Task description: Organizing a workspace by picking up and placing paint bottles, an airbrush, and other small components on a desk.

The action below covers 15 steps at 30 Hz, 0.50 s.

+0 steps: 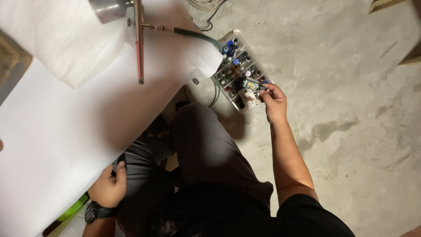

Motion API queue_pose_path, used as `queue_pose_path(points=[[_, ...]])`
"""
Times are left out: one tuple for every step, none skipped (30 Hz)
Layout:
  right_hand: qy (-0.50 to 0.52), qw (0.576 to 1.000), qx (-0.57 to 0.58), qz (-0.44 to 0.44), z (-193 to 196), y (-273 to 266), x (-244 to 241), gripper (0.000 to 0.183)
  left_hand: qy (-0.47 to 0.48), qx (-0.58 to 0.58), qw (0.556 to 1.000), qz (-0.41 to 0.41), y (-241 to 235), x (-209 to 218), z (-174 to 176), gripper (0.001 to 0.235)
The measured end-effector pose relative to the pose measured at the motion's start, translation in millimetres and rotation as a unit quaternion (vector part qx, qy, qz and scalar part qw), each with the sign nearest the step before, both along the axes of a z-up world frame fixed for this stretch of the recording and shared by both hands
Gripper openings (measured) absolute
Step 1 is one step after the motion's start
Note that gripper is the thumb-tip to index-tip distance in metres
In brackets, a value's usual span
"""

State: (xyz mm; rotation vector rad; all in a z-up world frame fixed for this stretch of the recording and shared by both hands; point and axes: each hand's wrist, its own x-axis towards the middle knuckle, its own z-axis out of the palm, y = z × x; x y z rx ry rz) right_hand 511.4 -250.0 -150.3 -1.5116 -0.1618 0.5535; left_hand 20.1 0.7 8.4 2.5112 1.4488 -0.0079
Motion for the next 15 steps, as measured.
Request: queue_pose_path(points=[[-0.007, 1.0, 0.004, 0.001, 12.6, -0.9, -2.6, 0.015, -0.007, 0.004, 1.0, 0.001, -0.7, 0.2, 1.2, 0.049], [-0.02, 1.0, 0.013, 0.007, 25.0, -1.4, -5.8, 0.015, -0.029, 0.015, 0.999, -0.016, -0.8, 0.0, 2.2, 0.045], [-0.033, 0.999, 0.022, 0.013, 37.3, -1.7, -9.5, 0.016, -0.05, 0.026, 0.998, -0.031, -1.2, -0.7, 3.6, 0.041], [-0.039, 0.999, 0.025, 0.015, 46.7, -3.3, -13.2, 0.016, -0.056, 0.03, 0.998, -0.03, -2.2, 3.3, 10.1, 0.041], [-0.051, 0.996, 0.063, 0.031, 56.1, -1.6, -14.1, 0.016, -0.091, 0.055, 0.993, -0.054, -3.3, 8.2, 16.7, 0.035], [-0.062, 0.992, 0.101, 0.047, 66.7, 0.6, -16.3, 0.017, -0.125, 0.081, 0.986, -0.077, -3.8, 11.8, 24.7, 0.031], [-0.066, 0.989, 0.116, 0.065, 75.1, -2.2, -14.4, 0.017, -0.128, 0.097, 0.985, -0.061, -5.4, 15.8, 20.2, 0.031], [-0.082, 0.982, 0.163, 0.044, 84.2, -3.3, -14.3, 0.021, -0.115, 0.13, 0.984, -0.048, -4.1, 17.2, 17.1, 0.032], [-0.094, 0.972, 0.214, 0.031, 93.3, 3.9, -12.9, 0.026, -0.102, 0.166, 0.981, -0.025, -2.2, 14.6, 15.3, 0.032], [-0.094, 0.967, 0.232, 0.057, 115.0, 13.5, -13.4, 0.026, -0.102, 0.184, 0.978, 0.001, -7.0, 14.4, 14.6, 0.032], [-0.114, 0.958, 0.252, 0.074, 138.0, 18.4, -11.0, 0.027, -0.082, 0.223, 0.971, 0.022, -11.7, 18.6, 11.2, 0.034], [-0.133, 0.949, 0.272, 0.089, 160.2, 23.7, -8.5, 0.029, -0.061, 0.26, 0.963, 0.044, -13.9, 23.4, 7.5, 0.037], [-0.138, 0.943, 0.282, 0.111, 197.9, 38.8, -16.2, 0.029, -0.066, 0.269, 0.958, 0.066, -9.6, 12.1, 5.6, 0.037], [-0.191, 0.927, 0.274, 0.168, 234.7, 52.8, -25.1, 0.031, -0.102, 0.211, 0.972, 0.0, -4.9, 1.3, 2.8, 0.039], [-0.243, 0.907, 0.263, 0.22, 269.8, 60.3, -37.5, 0.034, -0.137, 0.149, 0.977, -0.071, -2.4, -10.4, -1.1, 0.044]])
